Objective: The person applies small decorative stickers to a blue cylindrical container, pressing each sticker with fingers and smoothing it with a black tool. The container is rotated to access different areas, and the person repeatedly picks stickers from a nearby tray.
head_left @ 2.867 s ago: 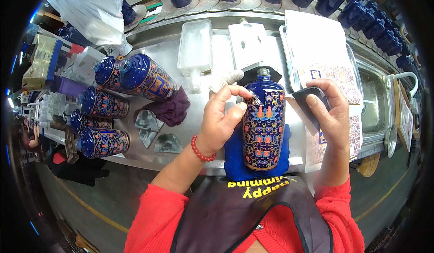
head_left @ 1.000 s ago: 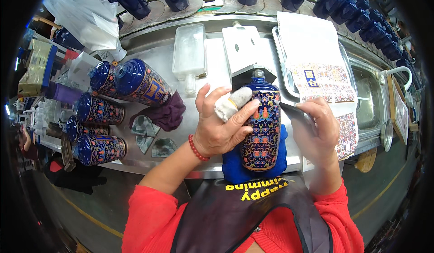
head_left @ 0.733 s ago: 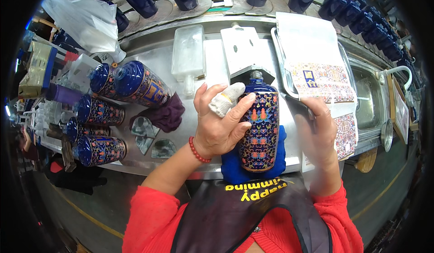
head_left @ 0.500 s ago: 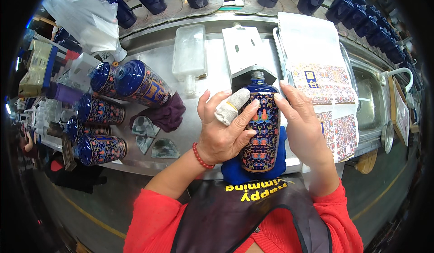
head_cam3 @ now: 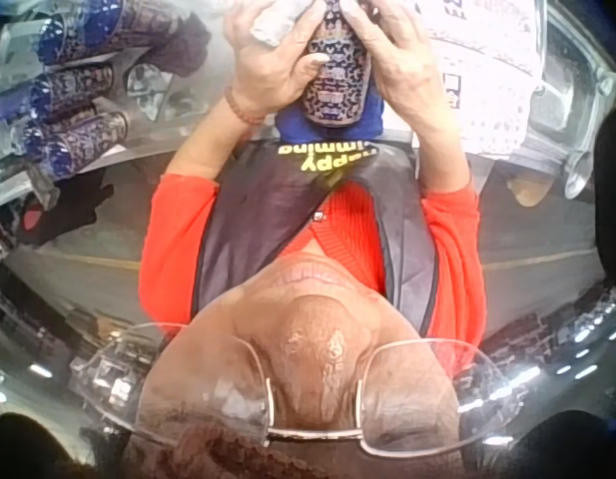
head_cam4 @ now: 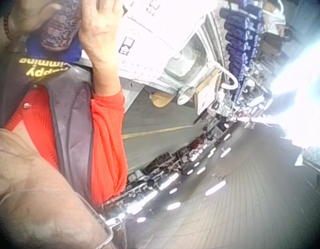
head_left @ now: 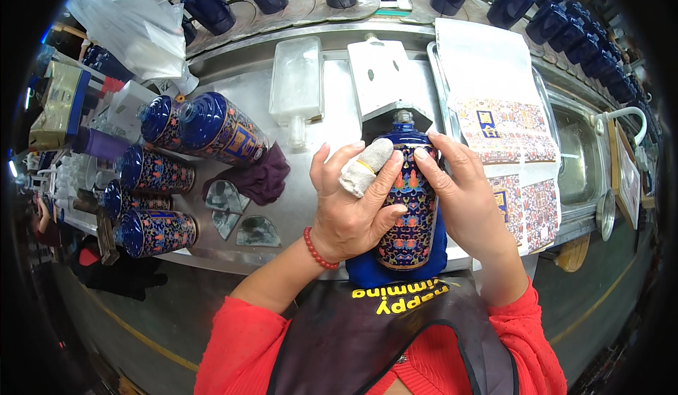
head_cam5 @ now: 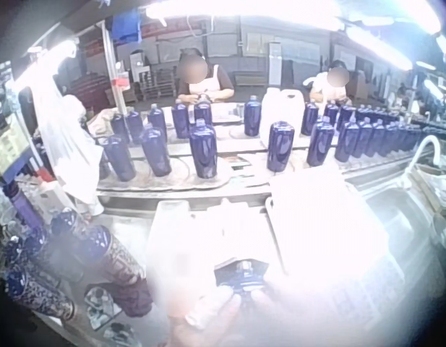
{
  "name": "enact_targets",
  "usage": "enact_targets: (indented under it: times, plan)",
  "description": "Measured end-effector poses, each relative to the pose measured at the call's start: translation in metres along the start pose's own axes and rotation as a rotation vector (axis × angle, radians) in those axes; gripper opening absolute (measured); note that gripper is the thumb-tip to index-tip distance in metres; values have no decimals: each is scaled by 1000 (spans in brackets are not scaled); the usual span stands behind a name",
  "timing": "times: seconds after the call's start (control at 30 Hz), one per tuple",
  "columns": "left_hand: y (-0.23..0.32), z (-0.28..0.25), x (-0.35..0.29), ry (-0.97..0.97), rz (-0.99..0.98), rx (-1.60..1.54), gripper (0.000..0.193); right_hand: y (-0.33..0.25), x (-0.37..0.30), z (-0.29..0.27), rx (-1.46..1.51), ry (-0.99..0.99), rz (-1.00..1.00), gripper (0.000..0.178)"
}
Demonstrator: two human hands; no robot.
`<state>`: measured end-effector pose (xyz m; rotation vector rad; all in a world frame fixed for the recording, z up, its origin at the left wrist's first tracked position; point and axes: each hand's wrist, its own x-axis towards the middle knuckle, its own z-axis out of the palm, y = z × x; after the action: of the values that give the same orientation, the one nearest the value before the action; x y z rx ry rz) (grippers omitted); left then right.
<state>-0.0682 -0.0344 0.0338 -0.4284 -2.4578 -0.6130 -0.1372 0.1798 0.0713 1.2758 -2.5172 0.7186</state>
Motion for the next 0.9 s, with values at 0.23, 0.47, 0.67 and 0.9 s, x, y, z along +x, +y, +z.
enact_targets:
  times: [0.23, 0.47, 0.67, 0.9]
  plan:
    - [4, 0, 2, -19, -4, 46, 64, 0, 2, 0, 7, 5, -7, 56]
    - [8, -1, 0, -25, -18, 39, 71, 0, 5, -3, -7, -7, 18, 58]
    - [9, 0, 2, -35, -27, 49, 72, 0, 6, -1, 18, 19, 3, 60]
    - [10, 0, 2, -37, -27, 43, 73, 0, 6, -3, 24, 3, 8, 65]
